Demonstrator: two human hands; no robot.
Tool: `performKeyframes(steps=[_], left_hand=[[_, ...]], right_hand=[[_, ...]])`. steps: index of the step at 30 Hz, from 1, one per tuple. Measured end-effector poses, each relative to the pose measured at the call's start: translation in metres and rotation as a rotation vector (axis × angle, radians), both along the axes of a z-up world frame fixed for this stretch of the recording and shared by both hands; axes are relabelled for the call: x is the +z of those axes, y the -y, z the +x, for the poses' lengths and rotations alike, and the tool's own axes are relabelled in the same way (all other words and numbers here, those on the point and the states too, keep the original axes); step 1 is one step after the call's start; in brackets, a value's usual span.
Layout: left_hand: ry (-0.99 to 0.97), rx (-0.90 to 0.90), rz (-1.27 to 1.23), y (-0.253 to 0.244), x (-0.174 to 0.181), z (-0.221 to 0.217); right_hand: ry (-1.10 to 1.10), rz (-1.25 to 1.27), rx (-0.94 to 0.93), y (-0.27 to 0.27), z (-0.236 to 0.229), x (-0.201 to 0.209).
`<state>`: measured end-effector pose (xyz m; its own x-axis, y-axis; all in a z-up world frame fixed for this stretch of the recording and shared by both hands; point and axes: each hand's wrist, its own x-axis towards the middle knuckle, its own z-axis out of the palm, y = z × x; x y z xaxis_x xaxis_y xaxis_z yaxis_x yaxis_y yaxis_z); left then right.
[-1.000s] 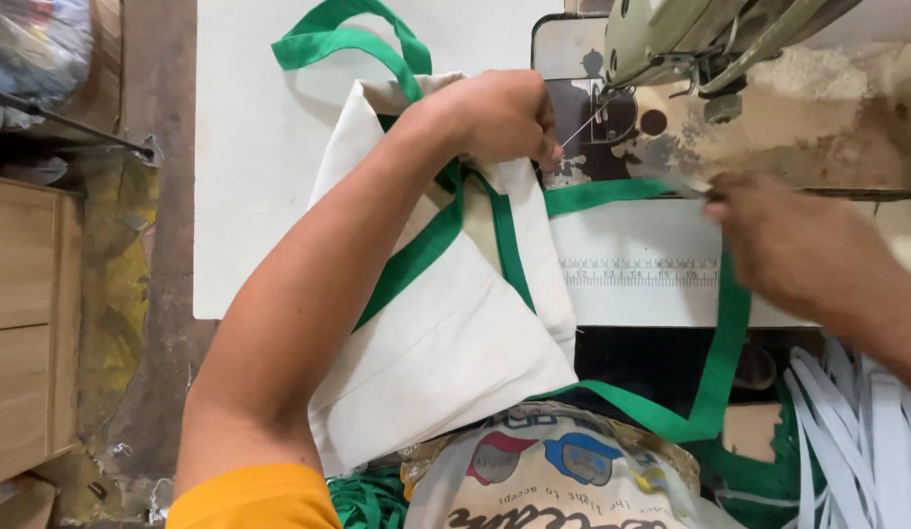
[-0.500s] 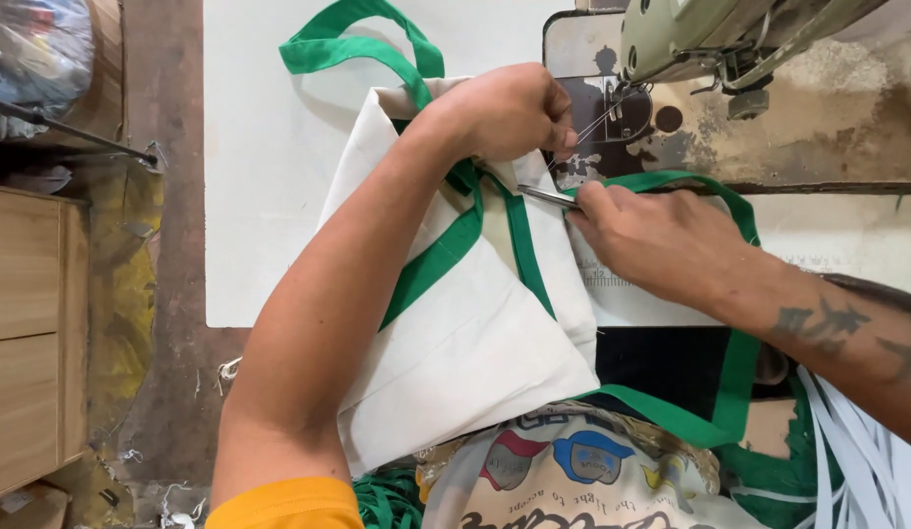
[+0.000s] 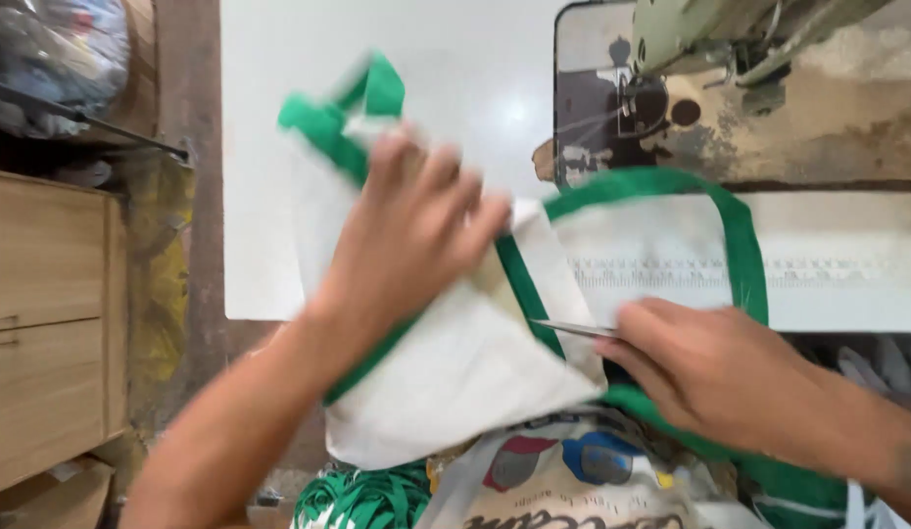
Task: The person sews a white tote bag with green straps using a sewing machine, guiding the fabric and straps under the needle. They then use scissors to cut the thread and inspect the finished stitching.
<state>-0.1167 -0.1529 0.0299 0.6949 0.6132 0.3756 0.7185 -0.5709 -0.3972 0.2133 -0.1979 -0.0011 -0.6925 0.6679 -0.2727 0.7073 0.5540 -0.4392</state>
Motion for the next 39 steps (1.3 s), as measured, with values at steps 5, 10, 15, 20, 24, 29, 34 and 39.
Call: performKeyframes(steps=[5,10,15,20,24,29,34,39], left_hand=[[0.199,-0.026,0.376,0.094,0.012,0.009],[0.315,0.163,0.334,0.135,0.007,0.027],[0.337,0.207,0.327,0.145,0.001,0.037],[0.415,0.201,0.319,0.142,-0.001,0.038],[0.407,0.184,0.325,0.141,-0.001,0.038],[0.368,0.152,0.335,0.135,0.005,0.027],[0.106,0.303,-0.093,0.115,0.042,-0.030],[0.054,0.551,-1.005,0.044,0.129,-0.049]], right_hand=[[0.539,-0.126,-0.176,-0.021,0.027,0.049],[0.540,0.396,0.111,-0.027,0.007,0.032],[0.749,0.204,0.286,-0.031,-0.036,0.055],[0.724,0.059,0.308,-0.021,-0.042,0.058],[0.617,0.148,0.275,-0.013,-0.035,0.048],[0.677,-0.048,0.287,-0.018,-0.044,0.054],[0.500,0.221,-0.073,-0.058,0.020,-0.001],[-0.058,0.596,-0.051,-0.149,0.125,-0.140]])
